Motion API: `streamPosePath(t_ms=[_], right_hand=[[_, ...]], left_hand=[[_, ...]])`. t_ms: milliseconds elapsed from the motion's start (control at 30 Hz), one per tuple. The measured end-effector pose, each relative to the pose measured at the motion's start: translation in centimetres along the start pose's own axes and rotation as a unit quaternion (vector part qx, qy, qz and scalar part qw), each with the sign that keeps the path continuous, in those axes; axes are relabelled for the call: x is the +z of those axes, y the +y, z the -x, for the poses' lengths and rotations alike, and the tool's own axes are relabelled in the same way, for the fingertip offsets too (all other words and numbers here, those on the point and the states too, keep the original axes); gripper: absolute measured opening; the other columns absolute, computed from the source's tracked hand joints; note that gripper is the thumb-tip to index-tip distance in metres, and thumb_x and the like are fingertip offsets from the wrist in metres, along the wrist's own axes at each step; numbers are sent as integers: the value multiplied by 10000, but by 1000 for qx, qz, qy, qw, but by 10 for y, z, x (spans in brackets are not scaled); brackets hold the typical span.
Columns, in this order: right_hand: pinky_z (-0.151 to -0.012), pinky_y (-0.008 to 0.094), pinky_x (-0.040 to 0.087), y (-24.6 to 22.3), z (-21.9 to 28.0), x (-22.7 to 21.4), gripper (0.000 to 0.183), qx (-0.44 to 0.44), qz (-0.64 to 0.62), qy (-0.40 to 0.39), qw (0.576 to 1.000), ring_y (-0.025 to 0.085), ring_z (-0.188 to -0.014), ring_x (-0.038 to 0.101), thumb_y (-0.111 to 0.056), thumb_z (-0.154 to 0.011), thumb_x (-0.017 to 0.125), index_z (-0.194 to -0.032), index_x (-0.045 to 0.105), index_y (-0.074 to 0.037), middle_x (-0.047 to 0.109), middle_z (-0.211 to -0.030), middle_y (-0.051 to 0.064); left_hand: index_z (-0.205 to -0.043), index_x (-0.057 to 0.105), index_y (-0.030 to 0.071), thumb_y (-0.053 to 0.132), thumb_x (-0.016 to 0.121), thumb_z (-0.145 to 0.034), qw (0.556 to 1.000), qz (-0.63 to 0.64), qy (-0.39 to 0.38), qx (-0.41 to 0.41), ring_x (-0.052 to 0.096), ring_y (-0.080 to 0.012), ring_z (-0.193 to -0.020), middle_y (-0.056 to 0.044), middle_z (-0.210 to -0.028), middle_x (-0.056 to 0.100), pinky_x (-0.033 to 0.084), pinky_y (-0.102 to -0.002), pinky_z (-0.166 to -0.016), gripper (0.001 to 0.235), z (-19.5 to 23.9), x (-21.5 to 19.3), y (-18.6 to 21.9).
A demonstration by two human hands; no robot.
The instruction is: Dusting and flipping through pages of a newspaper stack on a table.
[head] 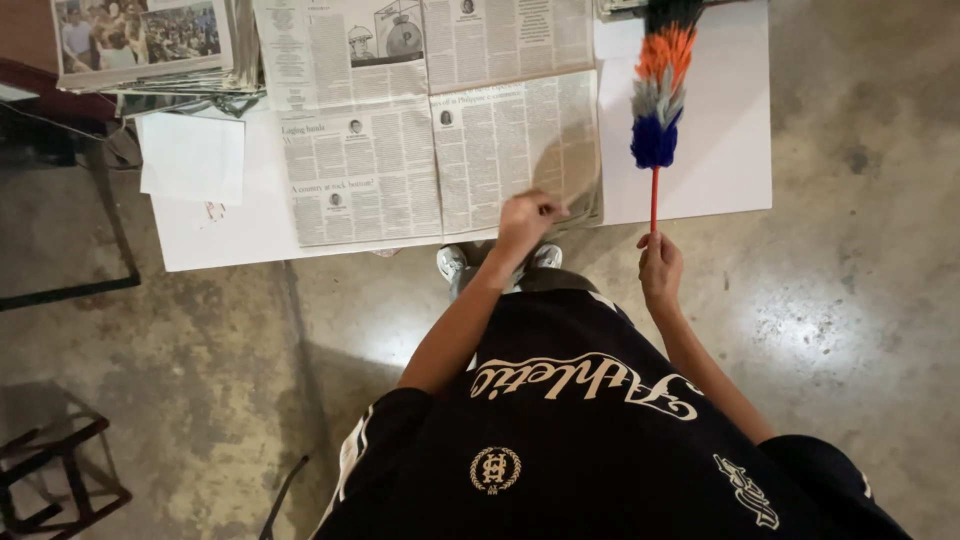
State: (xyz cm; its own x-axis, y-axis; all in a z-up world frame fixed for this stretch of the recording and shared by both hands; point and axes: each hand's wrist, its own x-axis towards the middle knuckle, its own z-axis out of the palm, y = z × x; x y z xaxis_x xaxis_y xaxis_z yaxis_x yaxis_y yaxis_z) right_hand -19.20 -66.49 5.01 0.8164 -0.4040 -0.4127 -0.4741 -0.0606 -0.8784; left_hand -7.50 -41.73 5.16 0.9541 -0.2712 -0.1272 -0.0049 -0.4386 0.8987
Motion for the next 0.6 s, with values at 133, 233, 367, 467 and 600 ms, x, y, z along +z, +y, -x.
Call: streamPosePath(t_ms=[133,233,367,467,600], right_hand=[[-419,257,279,-6,4,9,414,12,-37,-1,999,46,-466,354,-381,-1132,443,-894,572,-68,400,-577,-63],[-413,257,237,-14,-1,16,410,7,-90,-14,996,43,-466,309,-384,-1143,446,-890,546,-78,362,-580,-68],[-414,257,249,-23,-9,32,399,3,-83,-25,996,46,-461,319,-371,-1139,445,-878,547,-87,375,-569,-66],[-432,271,275,-29,-7,45,401,-21,-26,-30,999,54,-476,340,-362,-1142,444,-883,567,-81,386,-572,-55],[-502,340,345,-13,-14,61,423,-99,139,-30,985,124,-525,419,-345,-1152,460,-911,634,-44,441,-587,22]], left_hand=[[-1005,702,58,39,683,-939,989,54,132,44,665,-142,-731,-69,-876,702,536,-266,-696,71,-13,-5,-36],[-1031,634,31,86,690,-1011,965,120,226,48,476,-127,-679,-25,-765,522,420,-277,-609,81,-20,-35,-29],[-990,685,30,68,651,-1040,898,266,349,31,421,-59,-666,48,-776,526,324,-249,-566,72,-30,-92,-34],[-1001,672,30,73,652,-1062,837,346,422,49,388,-56,-682,47,-803,506,294,-243,-573,77,-30,-141,-71],[-1107,603,73,110,608,-1038,723,445,528,-15,466,-79,-774,37,-928,550,396,-261,-643,78,-21,-219,-115]])
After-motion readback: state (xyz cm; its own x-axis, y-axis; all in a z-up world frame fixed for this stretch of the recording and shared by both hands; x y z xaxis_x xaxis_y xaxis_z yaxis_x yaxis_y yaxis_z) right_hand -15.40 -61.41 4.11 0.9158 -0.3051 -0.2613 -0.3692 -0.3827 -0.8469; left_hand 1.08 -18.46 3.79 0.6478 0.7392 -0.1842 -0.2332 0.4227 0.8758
